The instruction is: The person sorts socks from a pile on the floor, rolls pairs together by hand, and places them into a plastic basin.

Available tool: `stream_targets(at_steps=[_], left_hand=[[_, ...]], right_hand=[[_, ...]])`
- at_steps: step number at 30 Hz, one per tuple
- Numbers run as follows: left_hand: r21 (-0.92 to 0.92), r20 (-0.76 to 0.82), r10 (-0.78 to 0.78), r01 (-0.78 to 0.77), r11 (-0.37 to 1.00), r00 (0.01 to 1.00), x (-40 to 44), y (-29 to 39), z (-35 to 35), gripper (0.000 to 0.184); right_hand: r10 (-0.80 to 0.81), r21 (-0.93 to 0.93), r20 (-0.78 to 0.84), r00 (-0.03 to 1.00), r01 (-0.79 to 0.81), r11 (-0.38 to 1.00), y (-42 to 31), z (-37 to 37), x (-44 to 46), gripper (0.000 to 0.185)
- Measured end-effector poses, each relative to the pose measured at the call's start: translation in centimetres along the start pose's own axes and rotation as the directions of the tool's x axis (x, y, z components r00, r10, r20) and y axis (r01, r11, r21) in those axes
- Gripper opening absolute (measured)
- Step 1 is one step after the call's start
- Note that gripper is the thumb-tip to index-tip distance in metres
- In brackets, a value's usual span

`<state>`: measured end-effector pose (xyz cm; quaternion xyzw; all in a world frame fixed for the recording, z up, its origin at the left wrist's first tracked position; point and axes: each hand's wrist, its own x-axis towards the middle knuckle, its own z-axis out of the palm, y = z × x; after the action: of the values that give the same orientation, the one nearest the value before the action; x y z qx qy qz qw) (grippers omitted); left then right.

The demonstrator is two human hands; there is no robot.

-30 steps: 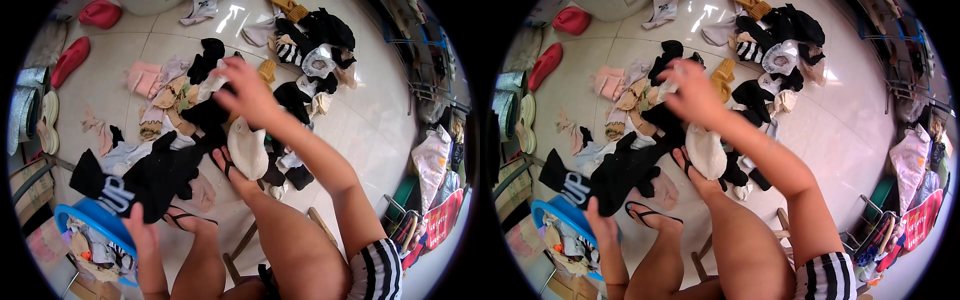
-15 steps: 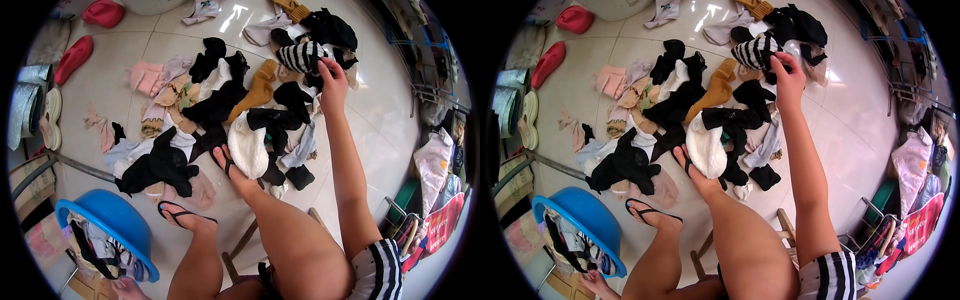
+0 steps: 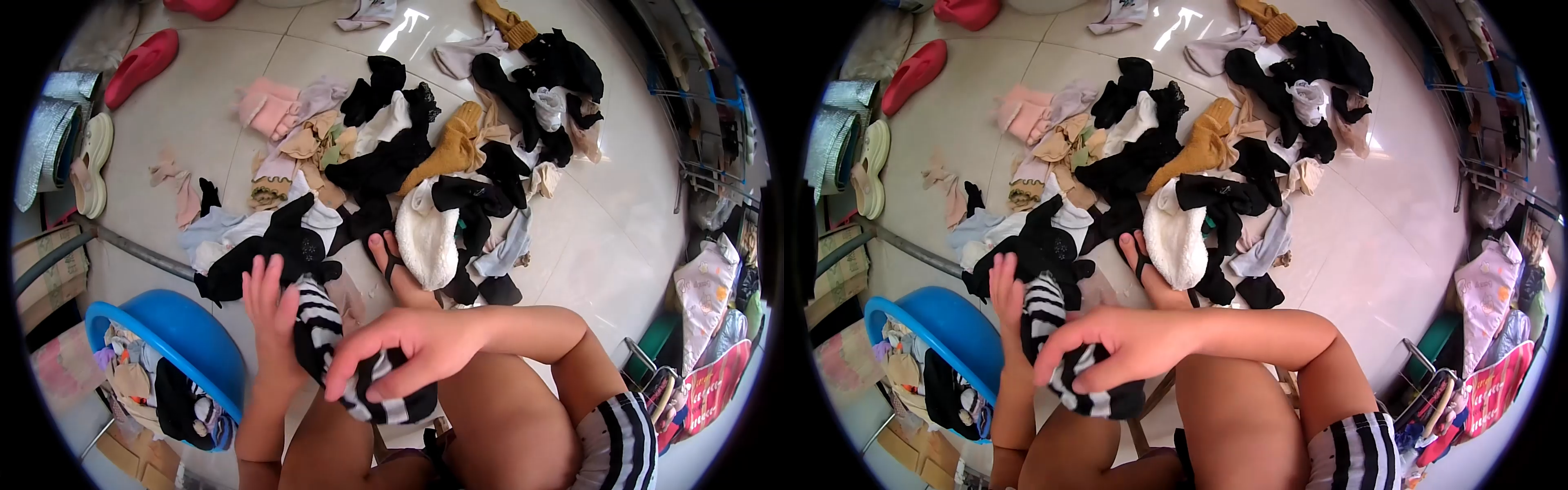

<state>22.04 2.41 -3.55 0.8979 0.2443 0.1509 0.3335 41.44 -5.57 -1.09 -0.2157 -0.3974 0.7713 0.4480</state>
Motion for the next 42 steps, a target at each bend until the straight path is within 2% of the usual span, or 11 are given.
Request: stream_targets(at_steps=[2,6,10,12,14,16,18,22,26,30,42], left_hand=[[-0.283,0.184,-0.215,0.261,0.923,0.959,-0.8,-1.0,-1.6,0.043],[-0.520,-0.506,-0.781,0.593,0.615,0.365,-11.6,-2.3,-7.7,0.047],[-0.415,-0.901,-0.415,0.533,0.737,-0.129,-19.6,-5.1,-19.9,0.039],[-0.187,-0.915,-0.389,0.744,0.642,0.106,-25.4,-6.5,-21.0,0.042],[-0.691,-0.665,-0.714,0.543,0.477,-0.219,-34.1,-9.5,-23.0,0.056],[-0.250,-0.954,-0.282,0.782,0.571,-0.099,-19.9,-1.9,-14.3,0.057],[0.363,-0.872,-0.027,0.685,0.631,0.488,-15.6,0.3,-10.7,0.059],[0.336,-0.132,-0.336,0.361,0.870,0.933,-11.2,2.0,-4.8,0.059],[-0.475,0.503,-0.427,0.653,0.590,0.751,-6.7,0.9,0.2,0.054],[-0.864,0.432,-0.181,0.463,0.200,0.884,-3.4,1.9,3.3,0.051],[-0.858,0.432,-0.729,0.490,-0.152,0.530,-2.3,1.8,3.1,0.044]], right_hand=[[-0.115,-0.030,0.042,0.992,0.116,0.993,0.0,-1.0,0.0,0.040],[-0.165,-0.449,-0.758,0.631,-0.322,0.833,0.7,-11.4,-4.1,0.054],[-0.620,-0.227,-0.780,0.082,-0.961,0.159,4.0,-24.4,-15.6,0.030],[-0.493,-0.033,-0.868,-0.059,-0.984,0.176,5.1,-26.6,-19.3,0.037],[-0.448,-0.226,-0.894,0.010,-0.873,0.431,6.0,-28.8,-22.0,0.039],[-0.297,-0.152,-0.935,-0.195,-0.535,0.831,3.6,-25.4,-19.2,0.029],[-0.258,-0.265,-0.960,-0.109,0.055,0.963,1.5,-22.0,-16.2,0.021],[-0.070,0.151,-0.953,0.294,0.665,0.731,0.1,-14.6,-11.5,0.030],[0.020,0.306,-0.814,0.581,0.398,0.865,-0.1,-7.7,-6.6,0.046],[-0.017,-0.049,-0.459,0.888,-0.006,0.999,2.2,-2.6,-3.0,0.061],[0.133,-0.102,-0.762,0.634,-0.320,0.942,3.8,-5.7,-6.5,0.033]])
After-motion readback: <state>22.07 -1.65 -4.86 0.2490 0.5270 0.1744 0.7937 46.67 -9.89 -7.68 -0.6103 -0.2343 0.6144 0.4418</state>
